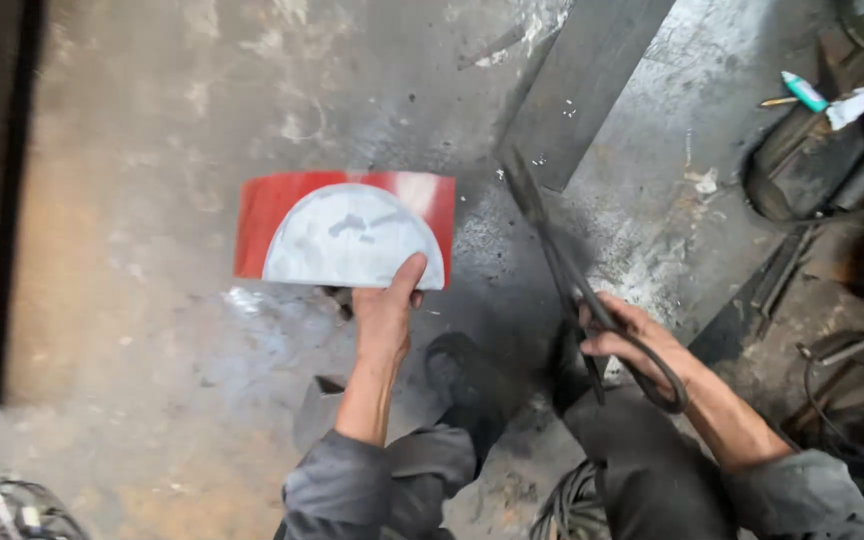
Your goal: The person uses metal shears to cut a red metal sheet along a curved paper template, rotating the sheet by hand to follow the outline. After completing the semi-circular cut, the person sets the shears down on the metal workbench.
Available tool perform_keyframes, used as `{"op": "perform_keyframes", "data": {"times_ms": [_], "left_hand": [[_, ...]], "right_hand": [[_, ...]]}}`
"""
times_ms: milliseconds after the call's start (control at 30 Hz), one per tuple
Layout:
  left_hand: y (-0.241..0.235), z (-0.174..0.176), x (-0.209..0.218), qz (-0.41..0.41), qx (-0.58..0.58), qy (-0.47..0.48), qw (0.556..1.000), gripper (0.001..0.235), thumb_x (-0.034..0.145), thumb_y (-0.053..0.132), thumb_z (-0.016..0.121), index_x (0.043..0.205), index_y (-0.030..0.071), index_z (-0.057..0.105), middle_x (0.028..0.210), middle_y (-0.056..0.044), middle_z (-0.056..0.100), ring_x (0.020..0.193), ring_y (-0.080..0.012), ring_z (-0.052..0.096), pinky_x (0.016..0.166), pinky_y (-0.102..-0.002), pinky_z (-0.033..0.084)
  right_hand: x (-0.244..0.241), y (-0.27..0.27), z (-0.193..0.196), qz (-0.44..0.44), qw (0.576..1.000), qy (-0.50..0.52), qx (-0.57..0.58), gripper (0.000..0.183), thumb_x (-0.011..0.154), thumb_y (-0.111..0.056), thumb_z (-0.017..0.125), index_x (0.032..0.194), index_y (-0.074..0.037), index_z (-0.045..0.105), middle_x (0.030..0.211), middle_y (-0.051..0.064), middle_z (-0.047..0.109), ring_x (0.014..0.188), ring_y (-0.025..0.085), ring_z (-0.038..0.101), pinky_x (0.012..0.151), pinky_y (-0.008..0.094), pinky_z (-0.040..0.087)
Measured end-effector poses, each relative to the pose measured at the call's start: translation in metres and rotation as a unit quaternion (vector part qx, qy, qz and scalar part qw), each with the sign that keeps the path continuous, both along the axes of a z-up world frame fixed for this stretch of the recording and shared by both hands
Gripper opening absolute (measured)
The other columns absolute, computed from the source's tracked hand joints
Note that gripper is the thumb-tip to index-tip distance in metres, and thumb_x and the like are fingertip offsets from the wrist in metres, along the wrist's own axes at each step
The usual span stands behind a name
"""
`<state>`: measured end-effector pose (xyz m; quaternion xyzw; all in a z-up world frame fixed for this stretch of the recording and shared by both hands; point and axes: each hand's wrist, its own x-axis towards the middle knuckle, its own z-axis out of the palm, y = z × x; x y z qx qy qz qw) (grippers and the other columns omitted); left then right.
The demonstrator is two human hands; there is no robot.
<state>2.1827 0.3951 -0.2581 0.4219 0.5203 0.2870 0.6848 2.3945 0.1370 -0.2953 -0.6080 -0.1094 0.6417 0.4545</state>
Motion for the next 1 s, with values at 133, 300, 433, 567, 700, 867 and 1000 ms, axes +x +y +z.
{"op": "perform_keyframes", "data": {"times_ms": [133, 300, 433, 567, 700, 867, 1000], "left_hand": [[-0.012, -0.116, 0.067, -0.003, 0.000, -0.017, 1.000, 0.031, 0.086, 0.011, 0.079, 0.114, 0.005, 0.066, 0.095, -0.001, 0.069, 0.072, -0.0101, 0.061, 0.054, -0.026, 0.048], [-0.042, -0.231, 0.147, -0.033, 0.026, -0.074, 0.996, 0.033, 0.091, 0.013, 0.082, 0.116, -0.002, 0.066, 0.096, -0.005, 0.069, 0.074, -0.0124, 0.059, 0.059, -0.028, 0.048], [-0.049, -0.286, 0.176, -0.031, 0.018, -0.126, 0.991, 0.044, 0.088, 0.014, 0.079, 0.127, 0.003, 0.062, 0.113, -0.003, 0.068, 0.093, -0.0106, 0.064, 0.073, -0.026, 0.052], [-0.036, -0.304, 0.197, -0.028, 0.033, -0.122, 0.992, 0.051, 0.088, 0.010, 0.079, 0.134, 0.004, 0.058, 0.129, -0.004, 0.067, 0.110, -0.0132, 0.066, 0.090, -0.027, 0.056], [-0.038, -0.306, 0.195, -0.031, -0.037, -0.137, 0.989, 0.050, 0.087, 0.010, 0.076, 0.133, 0.004, 0.057, 0.118, -0.010, 0.066, 0.096, -0.0198, 0.066, 0.072, -0.036, 0.057], [-0.037, -0.306, 0.207, -0.020, -0.081, -0.156, 0.984, 0.047, 0.087, 0.013, 0.076, 0.129, 0.006, 0.057, 0.112, -0.008, 0.068, 0.090, -0.0192, 0.069, 0.066, -0.035, 0.060], [-0.038, -0.309, 0.205, -0.006, -0.093, -0.156, 0.983, 0.042, 0.089, 0.015, 0.077, 0.126, 0.005, 0.060, 0.107, -0.007, 0.071, 0.085, -0.0181, 0.071, 0.065, -0.033, 0.061]], "right_hand": [[0.035, -0.001, -0.092, -0.003, 0.997, -0.072, -0.014, 0.035, 0.073, -0.009, 0.074, 0.106, -0.010, 0.063, 0.110, 0.004, 0.064, 0.117, 0.018, 0.056, 0.099, 0.033, 0.040], [0.041, -0.030, -0.189, -0.060, 0.993, -0.093, 0.032, 0.031, 0.073, -0.007, 0.075, 0.100, -0.008, 0.060, 0.124, 0.006, 0.064, 0.128, 0.020, 0.052, 0.104, 0.036, 0.038], [0.019, -0.048, -0.233, -0.112, 0.993, -0.028, 0.011, 0.039, 0.071, -0.007, 0.077, 0.106, -0.011, 0.061, 0.126, 0.006, 0.059, 0.124, 0.022, 0.051, 0.100, 0.038, 0.041], [0.018, -0.041, -0.243, -0.069, 0.993, -0.090, 0.040, 0.042, 0.073, -0.008, 0.077, 0.112, -0.013, 0.062, 0.127, 0.006, 0.058, 0.124, 0.018, 0.049, 0.102, 0.035, 0.038], [0.007, -0.053, -0.242, -0.100, 0.993, -0.001, 0.057, 0.038, 0.075, -0.009, 0.077, 0.108, -0.009, 0.059, 0.131, 0.004, 0.055, 0.110, 0.020, 0.050, 0.095, 0.038, 0.043], [-0.006, -0.062, -0.249, -0.110, 0.994, 0.023, 0.012, 0.037, 0.074, -0.011, 0.078, 0.106, -0.011, 0.060, 0.101, 0.002, 0.048, 0.094, 0.019, 0.048, 0.084, 0.041, 0.043], [-0.009, -0.065, -0.247, -0.064, 0.998, -0.019, -0.008, 0.037, 0.071, -0.013, 0.079, 0.103, -0.014, 0.060, 0.082, 0.000, 0.045, 0.084, 0.018, 0.050, 0.078, 0.040, 0.045]]}}
